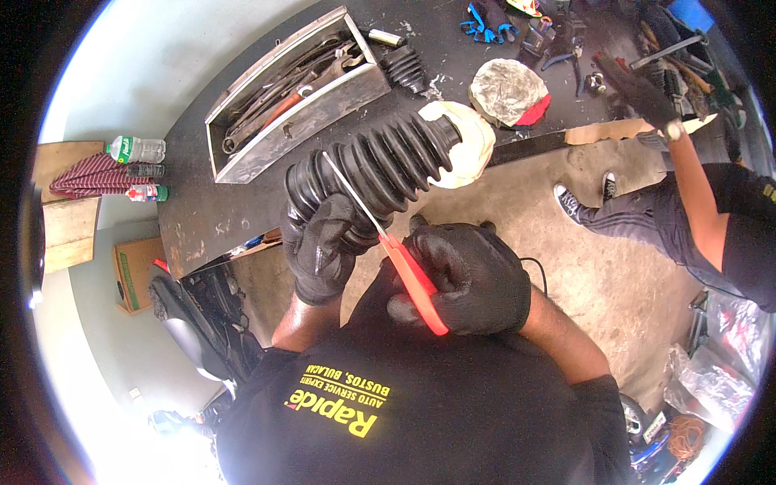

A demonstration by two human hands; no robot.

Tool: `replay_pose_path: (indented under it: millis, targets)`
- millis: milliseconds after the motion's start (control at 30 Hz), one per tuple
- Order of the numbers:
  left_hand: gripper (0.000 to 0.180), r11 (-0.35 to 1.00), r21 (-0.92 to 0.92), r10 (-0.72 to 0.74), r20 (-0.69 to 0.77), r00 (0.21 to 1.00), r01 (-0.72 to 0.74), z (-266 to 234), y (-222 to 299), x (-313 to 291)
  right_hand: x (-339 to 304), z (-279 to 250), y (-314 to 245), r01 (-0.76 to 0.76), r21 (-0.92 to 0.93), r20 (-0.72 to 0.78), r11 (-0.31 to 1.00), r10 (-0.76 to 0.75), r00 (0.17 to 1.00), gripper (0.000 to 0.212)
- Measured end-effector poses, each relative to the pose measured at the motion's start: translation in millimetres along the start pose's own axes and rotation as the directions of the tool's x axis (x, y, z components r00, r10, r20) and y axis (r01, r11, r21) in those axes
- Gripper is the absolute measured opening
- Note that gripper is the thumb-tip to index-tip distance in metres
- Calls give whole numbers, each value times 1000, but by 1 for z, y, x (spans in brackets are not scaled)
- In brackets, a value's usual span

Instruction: The person holds a black rubber boot and uses red-handled scissors to cut the boot's shaft. The person then places the cut boot on the workbench and picks up another boot to continue cutting.

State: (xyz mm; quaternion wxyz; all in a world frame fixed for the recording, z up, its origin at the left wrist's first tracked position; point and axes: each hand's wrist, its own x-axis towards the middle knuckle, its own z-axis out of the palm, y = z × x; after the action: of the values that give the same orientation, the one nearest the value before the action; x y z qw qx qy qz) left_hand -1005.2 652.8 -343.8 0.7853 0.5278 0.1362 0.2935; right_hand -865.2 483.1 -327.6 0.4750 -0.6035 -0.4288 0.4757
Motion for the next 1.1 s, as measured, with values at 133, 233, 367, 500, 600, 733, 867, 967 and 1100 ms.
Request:
replay_pose_path:
  millis: [133,233,367,500,600,733,867,967,1100]
  targets:
    - [28,934,356,-19,-3,1000,19,-10,-4,-4,-1,-3,-3,-66,-102,6,993,67,998,51]
    - [24,822,558,101,53,993,-113,-13,-8,-2,1,-5,-5,-52,-205,-2,977,52,999,53]
    - [24,802,582,127,56,990,-136,-16,-10,0,4,-6,-7,-44,-123,-7,991,43,999,54]
    - [22,799,585,126,67,990,-141,-17,-10,3,4,-5,-8,-69,-96,-8,993,68,998,53]
    - [21,801,580,131,78,988,-151,-14,-8,9,4,-5,-7,-84,-53,-20,995,83,996,51]
    - [20,823,544,140,85,986,-164,-9,-4,17,5,-8,-6,-90,-111,8,990,92,996,46]
    - [20,923,360,120,60,991,-133,-2,-1,20,6,-10,-5,-69,-61,27,996,71,997,44]
    - [20,949,314,38,6,999,-38,3,-1,15,6,-11,-4,-91,7,46,996,91,995,45]
    - [27,967,227,-122,17,992,115,6,3,5,1,-11,-4,-67,107,45,992,62,997,47]
